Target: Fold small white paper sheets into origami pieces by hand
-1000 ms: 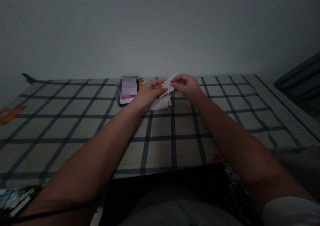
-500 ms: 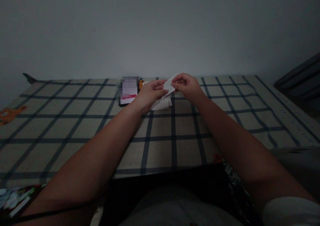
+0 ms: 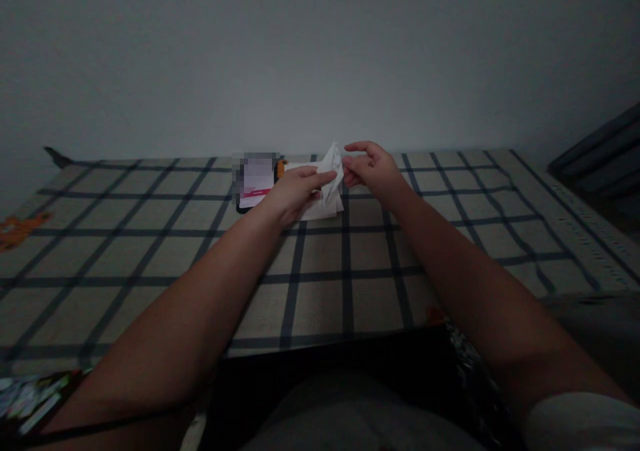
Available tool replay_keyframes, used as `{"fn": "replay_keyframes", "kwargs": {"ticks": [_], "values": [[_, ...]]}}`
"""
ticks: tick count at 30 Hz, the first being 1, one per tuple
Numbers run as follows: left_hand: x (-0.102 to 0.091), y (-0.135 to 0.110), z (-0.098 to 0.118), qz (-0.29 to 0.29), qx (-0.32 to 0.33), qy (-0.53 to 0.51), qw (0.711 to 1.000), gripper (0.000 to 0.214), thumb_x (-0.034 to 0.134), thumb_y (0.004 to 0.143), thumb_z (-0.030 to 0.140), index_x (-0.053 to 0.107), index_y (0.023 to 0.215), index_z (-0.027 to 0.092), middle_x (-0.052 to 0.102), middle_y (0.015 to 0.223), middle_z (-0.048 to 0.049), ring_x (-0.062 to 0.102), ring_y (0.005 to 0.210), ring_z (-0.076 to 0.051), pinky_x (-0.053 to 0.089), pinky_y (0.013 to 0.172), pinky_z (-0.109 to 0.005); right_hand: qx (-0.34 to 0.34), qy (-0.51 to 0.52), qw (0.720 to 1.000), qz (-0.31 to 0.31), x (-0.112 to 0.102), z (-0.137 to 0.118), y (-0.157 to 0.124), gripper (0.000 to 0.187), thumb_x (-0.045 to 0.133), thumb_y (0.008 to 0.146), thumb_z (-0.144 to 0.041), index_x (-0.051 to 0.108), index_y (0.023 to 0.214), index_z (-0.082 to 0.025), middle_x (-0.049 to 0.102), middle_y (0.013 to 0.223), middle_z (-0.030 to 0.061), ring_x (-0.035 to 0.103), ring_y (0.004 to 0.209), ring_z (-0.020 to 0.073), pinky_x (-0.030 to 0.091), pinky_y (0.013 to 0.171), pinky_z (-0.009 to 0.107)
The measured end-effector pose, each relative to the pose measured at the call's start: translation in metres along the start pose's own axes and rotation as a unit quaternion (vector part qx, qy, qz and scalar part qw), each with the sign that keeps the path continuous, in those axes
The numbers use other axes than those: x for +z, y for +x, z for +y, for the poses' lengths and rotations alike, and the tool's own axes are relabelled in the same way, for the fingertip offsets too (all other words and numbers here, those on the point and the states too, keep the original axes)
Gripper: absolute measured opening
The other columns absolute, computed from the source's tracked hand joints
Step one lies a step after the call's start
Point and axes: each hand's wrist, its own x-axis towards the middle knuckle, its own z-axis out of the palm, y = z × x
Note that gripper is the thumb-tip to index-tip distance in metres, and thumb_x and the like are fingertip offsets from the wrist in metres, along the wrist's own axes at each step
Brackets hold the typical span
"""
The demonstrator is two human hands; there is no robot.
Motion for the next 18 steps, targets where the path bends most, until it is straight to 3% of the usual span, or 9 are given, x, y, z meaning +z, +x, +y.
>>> {"fn": "replay_keyframes", "kwargs": {"ticks": [4, 7, 13, 18], "values": [[-0.0007, 0.0018, -0.003, 0.001, 0.012, 0.011, 1.0, 0.025, 0.088, 0.074, 0.034, 0.07, 0.075, 0.016, 0.063, 0.063, 0.0002, 0.048, 0.05, -0.008, 0.032, 0.05, -0.024, 0.034, -0.027, 0.998, -0.034, 0.0015, -0.0031, -0.0028, 0.038, 0.084, 0.081, -0.052, 0.066, 0.083, -0.018, 0.069, 0.071, 0.0005, 0.065, 0.062, 0.0115, 0.059, 0.062, 0.024], [0.0004, 0.001, -0.0037, -0.001, 0.009, 0.023, 1.0, 0.025, 0.087, 0.073, 0.032, 0.068, 0.071, 0.016, 0.058, 0.059, 0.0016, 0.044, 0.049, -0.008, 0.029, 0.048, -0.024, 0.02, -0.052, 0.998, -0.041, 0.0005, -0.0057, -0.005, 0.034, 0.085, 0.081, -0.047, 0.068, 0.081, -0.017, 0.069, 0.068, 0.0002, 0.065, 0.062, 0.011, 0.057, 0.062, 0.023], [0.0005, 0.005, -0.0034, 0.046, 0.052, -0.014, 0.997, 0.018, 0.082, 0.068, 0.022, 0.066, 0.064, 0.016, 0.06, 0.064, -0.0001, 0.053, 0.059, -0.01, 0.043, 0.055, -0.023, 0.001, -0.09, 0.995, -0.041, -0.0033, -0.0072, -0.005, 0.029, 0.081, 0.084, -0.042, 0.067, 0.079, -0.017, 0.069, 0.067, 0.0005, 0.063, 0.061, 0.0111, 0.053, 0.058, 0.023], [-0.0011, 0.0072, -0.0019, 0.04, 0.046, 0.027, 0.998, 0.021, 0.079, 0.073, 0.022, 0.063, 0.06, 0.016, 0.058, 0.059, -0.0003, 0.051, 0.054, -0.009, 0.042, 0.055, -0.024, -0.014, -0.11, 0.993, -0.04, -0.0047, -0.0072, -0.0046, 0.027, 0.079, 0.085, -0.041, 0.067, 0.079, -0.017, 0.068, 0.067, 0.0007, 0.063, 0.062, 0.0121, 0.052, 0.059, 0.024]]}}
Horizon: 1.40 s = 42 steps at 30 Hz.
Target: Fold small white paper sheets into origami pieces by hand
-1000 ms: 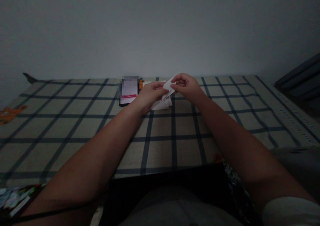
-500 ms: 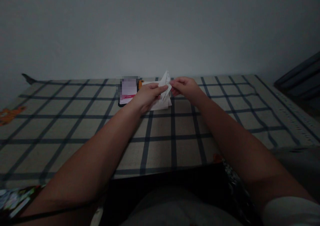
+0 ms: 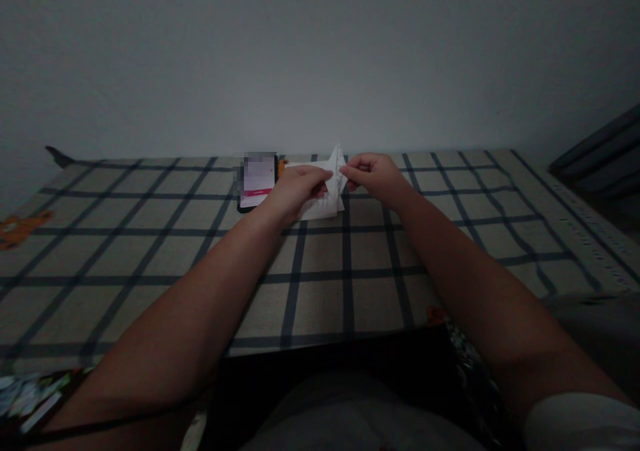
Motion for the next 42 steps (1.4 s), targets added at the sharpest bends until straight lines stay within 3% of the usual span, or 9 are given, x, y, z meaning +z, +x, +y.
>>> {"fn": "replay_keyframes", "kwargs": {"ticks": [11, 16, 22, 36, 42], "values": [[0.002, -0.009, 0.004, -0.023, 0.018, 0.062, 0.998, 0.024, 0.081, 0.073, 0.029, 0.064, 0.06, 0.018, 0.056, 0.056, 0.0012, 0.047, 0.052, -0.009, 0.035, 0.052, -0.024, -0.02, -0.02, 1.0, 0.002, 0.004, -0.001, 0.0, 0.031, 0.081, 0.084, -0.044, 0.064, 0.076, -0.019, 0.064, 0.064, -0.001, 0.06, 0.06, 0.0124, 0.05, 0.058, 0.025], [-0.004, -0.002, 0.0, 0.002, 0.038, 0.049, 0.998, 0.019, 0.081, 0.072, 0.031, 0.07, 0.068, 0.017, 0.057, 0.06, 0.0018, 0.047, 0.055, -0.009, 0.034, 0.053, -0.023, 0.05, 0.081, 0.995, -0.005, 0.007, -0.002, -0.001, 0.037, 0.084, 0.082, -0.052, 0.069, 0.082, -0.018, 0.07, 0.07, 0.0012, 0.065, 0.063, 0.0121, 0.058, 0.062, 0.024], [-0.003, -0.001, 0.0, 0.015, 0.051, 0.039, 0.998, 0.02, 0.084, 0.072, 0.034, 0.075, 0.075, 0.017, 0.066, 0.07, -0.0008, 0.055, 0.064, -0.011, 0.041, 0.06, -0.023, 0.094, 0.118, 0.988, -0.03, 0.009, -0.003, -0.004, 0.032, 0.088, 0.081, -0.044, 0.071, 0.077, -0.017, 0.071, 0.068, 0.002, 0.066, 0.062, 0.0111, 0.06, 0.064, 0.024], [0.006, -0.007, 0.001, 0.041, 0.027, 0.047, 0.998, 0.021, 0.083, 0.071, 0.029, 0.067, 0.063, 0.017, 0.061, 0.061, 0.0001, 0.049, 0.056, -0.01, 0.038, 0.054, -0.024, 0.026, 0.011, 1.0, -0.011, 0.01, -0.001, -0.003, 0.019, 0.077, 0.086, -0.03, 0.069, 0.074, -0.017, 0.068, 0.064, -0.0001, 0.064, 0.061, 0.0119, 0.055, 0.061, 0.024], [0.004, -0.005, 0.0, 0.063, 0.048, 0.054, 0.995, 0.023, 0.082, 0.074, 0.032, 0.066, 0.067, 0.018, 0.059, 0.062, 0.0015, 0.05, 0.057, -0.01, 0.039, 0.057, -0.024, 0.076, 0.085, 0.993, -0.04, 0.011, 0.005, -0.002, 0.032, 0.082, 0.085, -0.046, 0.07, 0.078, -0.017, 0.071, 0.069, 0.0019, 0.067, 0.064, 0.0121, 0.059, 0.065, 0.024]]}}
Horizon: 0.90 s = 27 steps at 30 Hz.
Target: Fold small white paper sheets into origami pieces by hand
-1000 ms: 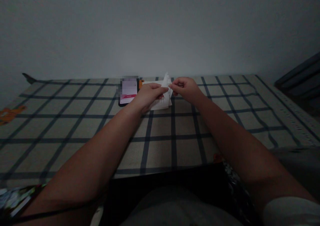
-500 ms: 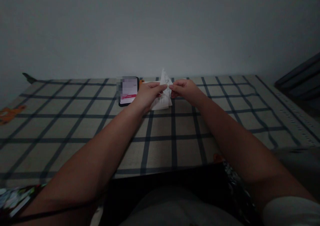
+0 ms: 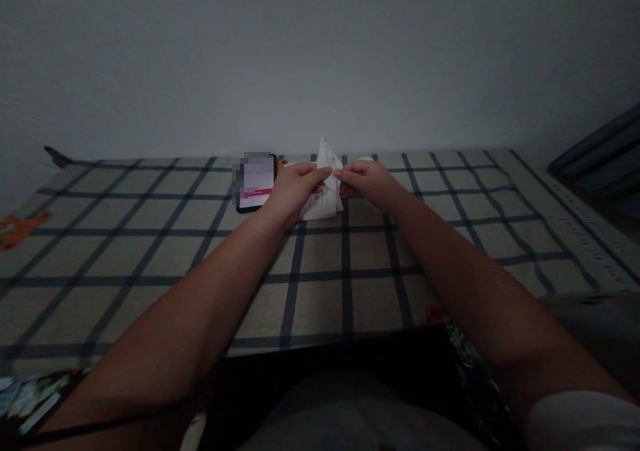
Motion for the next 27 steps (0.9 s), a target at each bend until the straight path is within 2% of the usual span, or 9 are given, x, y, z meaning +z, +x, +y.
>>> {"fn": "replay_keyframes", "kwargs": {"ticks": [3, 6, 11, 14, 18, 23, 27], "values": [[0.0, 0.0, -0.001, -0.013, 0.0, -0.032, 0.999, 0.02, 0.083, 0.073, 0.031, 0.069, 0.07, 0.017, 0.061, 0.066, 0.0009, 0.053, 0.06, -0.01, 0.042, 0.06, -0.023, 0.002, 0.019, 1.0, -0.017, -0.001, 0.003, 0.001, 0.038, 0.084, 0.082, -0.053, 0.069, 0.079, -0.018, 0.071, 0.07, 0.0013, 0.068, 0.065, 0.0121, 0.061, 0.066, 0.024], [0.001, -0.001, -0.001, -0.015, -0.004, -0.054, 0.998, 0.017, 0.082, 0.073, 0.026, 0.069, 0.068, 0.017, 0.061, 0.066, 0.001, 0.054, 0.061, -0.009, 0.043, 0.06, -0.022, -0.015, -0.009, 1.0, -0.017, -0.003, 0.004, 0.002, 0.042, 0.085, 0.08, -0.055, 0.068, 0.077, -0.018, 0.07, 0.068, 0.001, 0.067, 0.064, 0.012, 0.058, 0.064, 0.023], [-0.001, -0.001, -0.001, -0.032, -0.023, -0.02, 0.999, 0.025, 0.083, 0.073, 0.03, 0.065, 0.063, 0.017, 0.056, 0.059, 0.0018, 0.048, 0.054, -0.009, 0.037, 0.052, -0.024, -0.05, -0.058, 0.997, -0.025, -0.005, 0.005, 0.001, 0.042, 0.086, 0.079, -0.056, 0.068, 0.074, -0.018, 0.069, 0.065, 0.0, 0.064, 0.062, 0.0116, 0.053, 0.06, 0.022], [-0.005, 0.003, -0.003, -0.033, 0.011, 0.007, 0.999, 0.032, 0.088, 0.072, 0.041, 0.066, 0.064, 0.018, 0.057, 0.058, 0.0016, 0.047, 0.053, -0.009, 0.035, 0.052, -0.025, -0.029, -0.032, 0.999, -0.021, -0.004, 0.003, 0.0, 0.042, 0.086, 0.078, -0.057, 0.069, 0.075, -0.018, 0.069, 0.066, 0.0001, 0.064, 0.063, 0.0119, 0.054, 0.061, 0.023], [-0.01, 0.008, -0.007, -0.018, 0.049, -0.008, 0.999, 0.038, 0.091, 0.069, 0.05, 0.073, 0.074, 0.017, 0.067, 0.068, -0.001, 0.056, 0.06, -0.011, 0.04, 0.056, -0.024, 0.031, 0.057, 0.997, -0.05, -0.002, -0.002, -0.002, 0.042, 0.086, 0.079, -0.057, 0.073, 0.08, -0.018, 0.073, 0.073, 0.002, 0.068, 0.066, 0.0128, 0.06, 0.066, 0.025], [-0.007, 0.008, -0.009, -0.024, 0.035, -0.045, 0.998, 0.041, 0.093, 0.067, 0.052, 0.074, 0.078, 0.017, 0.072, 0.073, -0.0021, 0.063, 0.063, -0.012, 0.048, 0.059, -0.023, 0.065, 0.089, 0.992, -0.056, -0.002, -0.006, -0.004, 0.029, 0.091, 0.077, -0.041, 0.077, 0.083, -0.016, 0.075, 0.075, 0.003, 0.07, 0.068, 0.0122, 0.062, 0.067, 0.023], [-0.003, 0.005, -0.008, -0.024, 0.022, -0.071, 0.997, 0.044, 0.094, 0.065, 0.054, 0.074, 0.076, 0.017, 0.072, 0.072, -0.0025, 0.064, 0.063, -0.012, 0.05, 0.061, -0.023, 0.067, 0.098, 0.991, -0.057, -0.002, -0.008, -0.004, 0.025, 0.092, 0.076, -0.036, 0.078, 0.081, -0.016, 0.075, 0.072, 0.0025, 0.069, 0.066, 0.0118, 0.061, 0.064, 0.022]]}}
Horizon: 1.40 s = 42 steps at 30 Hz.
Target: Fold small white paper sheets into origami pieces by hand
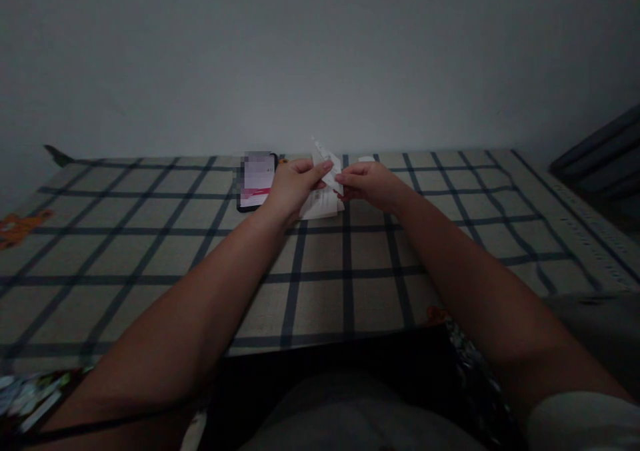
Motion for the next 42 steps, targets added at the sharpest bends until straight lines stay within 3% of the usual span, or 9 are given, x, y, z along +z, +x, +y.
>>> {"fn": "replay_keyframes", "kwargs": {"ticks": [8, 13, 19, 27, 33, 42], "values": [[0.002, 0.0, -0.004, 0.019, 0.0, -0.016, 1.0, 0.044, 0.095, 0.066, 0.054, 0.074, 0.075, 0.016, 0.072, 0.071, -0.0024, 0.063, 0.061, -0.011, 0.048, 0.058, -0.022, -0.031, -0.036, 0.998, 0.036, 0.002, 0.004, 0.002, 0.031, 0.092, 0.072, -0.042, 0.075, 0.077, -0.016, 0.073, 0.069, 0.001, 0.067, 0.063, 0.0113, 0.059, 0.063, 0.022], [0.003, 0.0, -0.004, 0.027, -0.004, -0.025, 0.999, 0.041, 0.095, 0.068, 0.05, 0.073, 0.073, 0.016, 0.071, 0.07, -0.0021, 0.062, 0.062, -0.01, 0.05, 0.061, -0.022, -0.069, -0.095, 0.992, 0.048, -0.001, 0.009, 0.005, 0.024, 0.084, 0.079, -0.038, 0.073, 0.079, -0.016, 0.072, 0.068, 0.0012, 0.067, 0.063, 0.0117, 0.056, 0.061, 0.022], [0.002, -0.004, 0.002, -0.007, -0.013, -0.008, 1.0, 0.034, 0.095, 0.065, 0.04, 0.078, 0.082, 0.015, 0.076, 0.078, -0.0044, 0.065, 0.065, -0.012, 0.05, 0.062, -0.022, -0.1, -0.17, 0.978, 0.068, 0.002, 0.006, 0.003, 0.021, 0.078, 0.084, -0.032, 0.068, 0.074, -0.017, 0.068, 0.064, 0.0001, 0.063, 0.061, 0.0116, 0.05, 0.056, 0.021], [0.0, -0.003, 0.006, -0.012, -0.044, -0.031, 0.998, 0.035, 0.097, 0.061, 0.036, 0.078, 0.081, 0.016, 0.078, 0.084, -0.0054, 0.068, 0.069, -0.013, 0.053, 0.064, -0.023, -0.069, -0.067, 0.994, 0.062, 0.003, 0.004, 0.003, 0.008, 0.077, 0.083, -0.021, 0.072, 0.08, -0.016, 0.068, 0.069, -0.0016, 0.064, 0.063, 0.0094, 0.057, 0.063, 0.02], [-0.006, 0.002, 0.005, -0.029, -0.038, -0.054, 0.997, 0.044, 0.102, 0.053, 0.042, 0.076, 0.078, 0.016, 0.076, 0.08, -0.0034, 0.063, 0.066, -0.01, 0.05, 0.062, -0.02, 0.006, 0.023, 0.999, 0.033, 0.002, 0.0, 0.0, 0.008, 0.08, 0.084, -0.021, 0.075, 0.082, -0.015, 0.074, 0.075, 0.0016, 0.069, 0.066, 0.0102, 0.06, 0.067, 0.02], [-0.007, 0.002, 0.005, -0.007, -0.034, -0.035, 0.999, 0.044, 0.101, 0.055, 0.042, 0.078, 0.082, 0.016, 0.078, 0.087, -0.0051, 0.065, 0.07, -0.011, 0.053, 0.066, -0.021, 0.017, -0.009, 0.999, 0.029, -0.001, 0.001, -0.001, 0.017, 0.082, 0.087, -0.029, 0.076, 0.081, -0.015, 0.077, 0.074, 0.0046, 0.069, 0.065, 0.0106, 0.059, 0.066, 0.02]]}}
